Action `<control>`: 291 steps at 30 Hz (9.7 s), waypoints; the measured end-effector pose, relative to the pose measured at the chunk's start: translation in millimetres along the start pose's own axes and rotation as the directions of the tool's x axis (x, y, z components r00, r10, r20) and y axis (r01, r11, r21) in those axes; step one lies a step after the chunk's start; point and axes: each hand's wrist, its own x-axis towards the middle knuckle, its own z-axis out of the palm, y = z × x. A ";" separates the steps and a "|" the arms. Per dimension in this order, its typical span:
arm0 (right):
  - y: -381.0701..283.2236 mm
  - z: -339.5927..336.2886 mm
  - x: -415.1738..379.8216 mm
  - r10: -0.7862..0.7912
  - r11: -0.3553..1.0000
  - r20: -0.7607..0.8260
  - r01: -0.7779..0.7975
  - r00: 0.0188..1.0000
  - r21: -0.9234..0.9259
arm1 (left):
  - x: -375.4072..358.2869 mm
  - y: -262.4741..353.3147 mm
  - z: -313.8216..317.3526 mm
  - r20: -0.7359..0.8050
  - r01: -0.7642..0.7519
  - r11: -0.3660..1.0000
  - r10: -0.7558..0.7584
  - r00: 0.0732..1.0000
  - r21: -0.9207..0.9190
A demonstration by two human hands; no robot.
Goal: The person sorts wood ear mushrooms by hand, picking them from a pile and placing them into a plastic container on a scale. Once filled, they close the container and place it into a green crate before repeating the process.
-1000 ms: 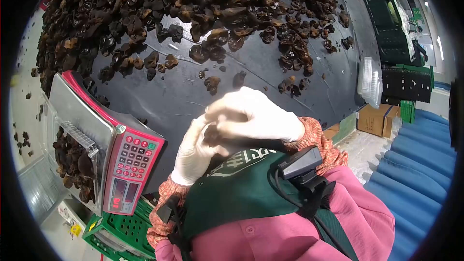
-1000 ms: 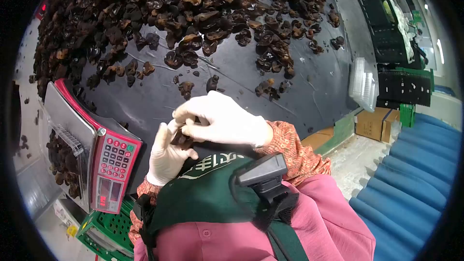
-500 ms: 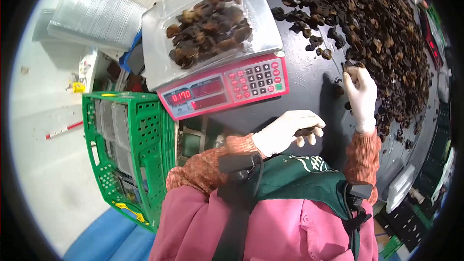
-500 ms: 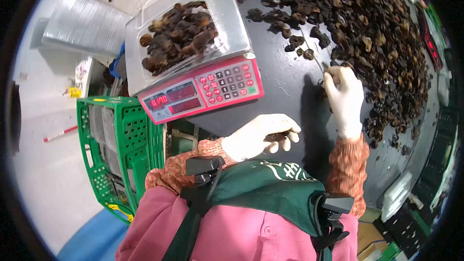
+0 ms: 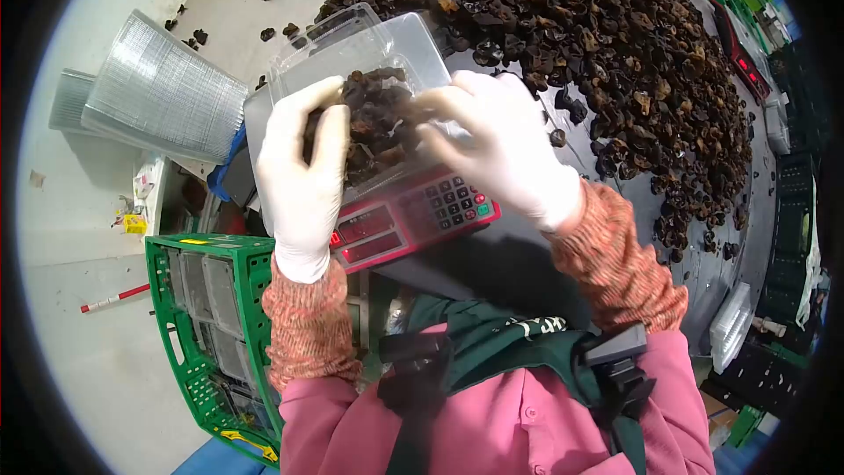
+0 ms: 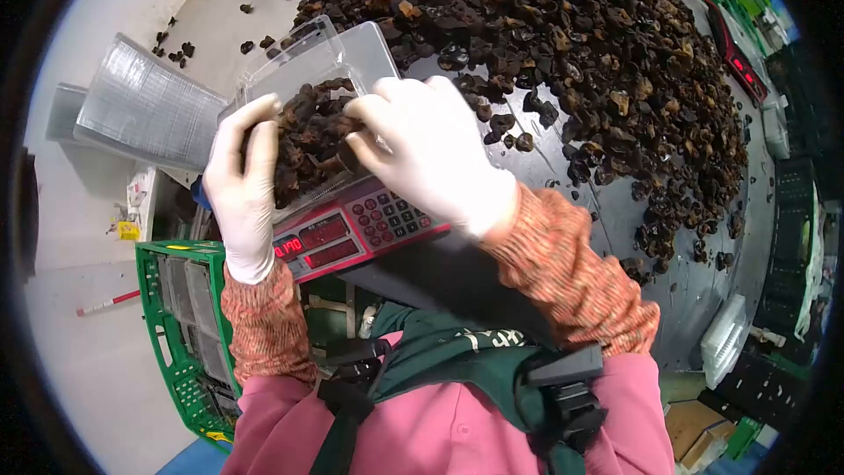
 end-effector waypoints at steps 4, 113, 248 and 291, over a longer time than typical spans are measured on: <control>13.3 11.5 8.0 0.022 0.990 0.030 -0.026 0.999 0.139 | 9.6 -8.4 -16.5 0.050 -0.058 0.983 0.050 0.998 0.176; 7.5 -45.3 -117.8 0.609 0.090 0.492 -0.670 0.622 0.737 | -261.2 -160.3 -365.7 -0.762 0.408 0.662 -0.629 -0.155 -0.629; 129.0 -159.1 -332.3 0.739 0.017 -0.620 -0.927 0.263 -0.373 | -167.8 -14.7 200.6 0.498 0.140 0.947 0.025 0.867 -0.291; 15.7 -166.2 -338.0 0.852 0.312 -0.328 -0.899 0.408 -0.306 | -156.3 38.6 171.7 0.624 0.363 0.899 -0.139 0.769 -0.246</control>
